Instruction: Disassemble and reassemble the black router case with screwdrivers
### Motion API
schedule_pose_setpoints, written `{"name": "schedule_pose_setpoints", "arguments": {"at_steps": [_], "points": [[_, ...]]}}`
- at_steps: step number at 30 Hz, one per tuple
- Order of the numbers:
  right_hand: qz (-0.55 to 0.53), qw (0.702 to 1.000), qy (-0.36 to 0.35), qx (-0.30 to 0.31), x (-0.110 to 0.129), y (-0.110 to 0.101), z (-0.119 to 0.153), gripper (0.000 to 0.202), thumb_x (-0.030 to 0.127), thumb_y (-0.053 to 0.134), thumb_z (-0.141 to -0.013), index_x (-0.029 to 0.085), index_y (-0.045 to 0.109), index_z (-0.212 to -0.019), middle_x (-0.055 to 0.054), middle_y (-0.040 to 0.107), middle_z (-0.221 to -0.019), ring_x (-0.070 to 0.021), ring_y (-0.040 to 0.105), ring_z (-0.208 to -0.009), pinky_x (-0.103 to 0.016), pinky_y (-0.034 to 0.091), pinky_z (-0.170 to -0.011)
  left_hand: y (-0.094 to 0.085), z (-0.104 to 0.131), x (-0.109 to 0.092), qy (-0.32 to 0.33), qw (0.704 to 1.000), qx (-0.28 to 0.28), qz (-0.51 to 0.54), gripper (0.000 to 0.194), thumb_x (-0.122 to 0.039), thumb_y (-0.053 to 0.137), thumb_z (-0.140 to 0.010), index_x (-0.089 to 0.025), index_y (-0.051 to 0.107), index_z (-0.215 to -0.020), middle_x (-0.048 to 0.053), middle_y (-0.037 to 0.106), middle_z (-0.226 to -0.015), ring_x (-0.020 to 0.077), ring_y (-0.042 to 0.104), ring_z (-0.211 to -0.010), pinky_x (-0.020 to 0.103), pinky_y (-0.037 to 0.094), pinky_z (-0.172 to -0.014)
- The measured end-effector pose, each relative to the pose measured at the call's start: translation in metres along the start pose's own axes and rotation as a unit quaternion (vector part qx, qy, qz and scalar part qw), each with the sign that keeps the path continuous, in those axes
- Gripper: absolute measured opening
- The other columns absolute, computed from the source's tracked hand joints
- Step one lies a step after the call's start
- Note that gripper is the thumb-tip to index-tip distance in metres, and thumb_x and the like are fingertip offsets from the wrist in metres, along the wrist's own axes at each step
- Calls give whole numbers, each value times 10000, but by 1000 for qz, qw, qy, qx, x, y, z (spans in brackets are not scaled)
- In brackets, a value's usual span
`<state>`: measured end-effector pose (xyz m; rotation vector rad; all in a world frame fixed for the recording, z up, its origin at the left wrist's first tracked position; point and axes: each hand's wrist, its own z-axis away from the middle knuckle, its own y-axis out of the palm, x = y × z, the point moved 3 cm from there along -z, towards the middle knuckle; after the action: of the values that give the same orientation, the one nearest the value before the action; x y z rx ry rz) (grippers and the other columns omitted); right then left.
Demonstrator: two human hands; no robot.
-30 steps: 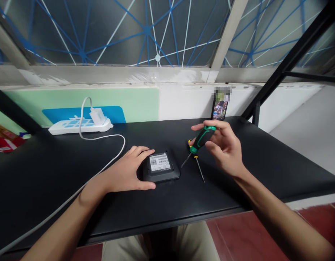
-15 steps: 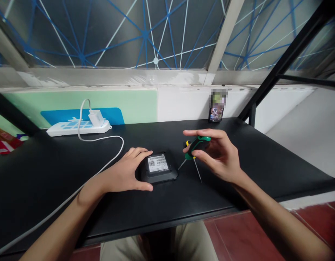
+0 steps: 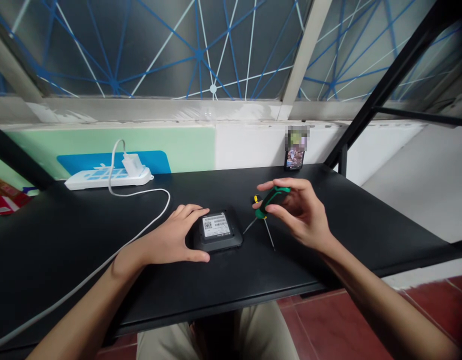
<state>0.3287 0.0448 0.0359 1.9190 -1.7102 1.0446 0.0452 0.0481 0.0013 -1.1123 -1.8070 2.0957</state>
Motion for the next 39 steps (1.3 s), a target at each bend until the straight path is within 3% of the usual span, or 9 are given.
{"name": "schedule_pose_setpoints", "arguments": {"at_steps": [7,11,17,21,26,29,34,39], "points": [[71,993,76,-60,-13,-38,28,341,217,784,-814,294,551,-1051,-18,739,-1036,-197,741,-936,-347,617,-836,-1,0,-2,-11,1000,4,-4,958,-661,725,-776,-229,314,-1526,133,370,-1529,374,340,-1397,554,322,-1170],[118,978,166,-37,-22,-58,43,316,341,833,-759,248,592,-940,-54,749,-1024,-231,721,-973,-371,591,-875,-2,0,-3,-15,1000,4,0,956,-663,726,-763,-243,320,-1519,128,377,-1528,383,343,-1398,566,322,-1166],[183,949,258,14,-24,-65,55,348,461,823,-746,227,625,-911,-74,745,-1082,-245,704,-1008,-383,548,-923,-2,1,-2,-14,1000,3,-2,971,-660,727,-763,-236,303,-1526,130,361,-1540,374,339,-1399,558,320,-1172],[145,947,287,-28,-26,-65,52,416,474,859,-693,236,664,-973,-65,746,-1041,-247,706,-982,-374,560,-907,-2,2,-3,-14,1000,8,6,962,-663,718,-777,-247,293,-1533,132,354,-1550,382,323,-1415,571,310,-1174],[40,954,283,-92,-35,-60,24,399,475,826,-738,274,691,-1055,-22,740,-970,-198,724,-896,-350,595,-900,-3,3,-4,-23,999,14,23,983,-675,718,-776,-266,271,-1550,127,324,-1580,394,283,-1447,590,293,-1180],[-10,957,242,-162,-41,-55,0,424,452,827,-743,271,679,-1096,10,694,-884,-154,713,-763,-357,628,-884,-3,2,-4,-27,999,16,26,990,-675,723,-774,-265,274,-1555,126,321,-1588,391,274,-1456,584,281,-1191],[-4,972,177,-151,-51,-41,-20,560,367,797,-787,265,579,-1292,-42,727,-1033,-200,742,-849,-414,636,-878,-3,2,-3,-31,999,19,32,1070,-743,729,-729,-242,279,-1560,137,308,-1600,383,273,-1461,568,270,-1202],[24,978,159,-130,-51,-35,-12,472,378,755,-833,281,581,-1260,-44,720,-1077,-202,753,-860,-407,633,-858,-3,3,-3,-34,999,20,25,1021,-743,683,-782,-223,277,-1561,140,298,-1605,367,279,-1461,556,274,-1205]]}}
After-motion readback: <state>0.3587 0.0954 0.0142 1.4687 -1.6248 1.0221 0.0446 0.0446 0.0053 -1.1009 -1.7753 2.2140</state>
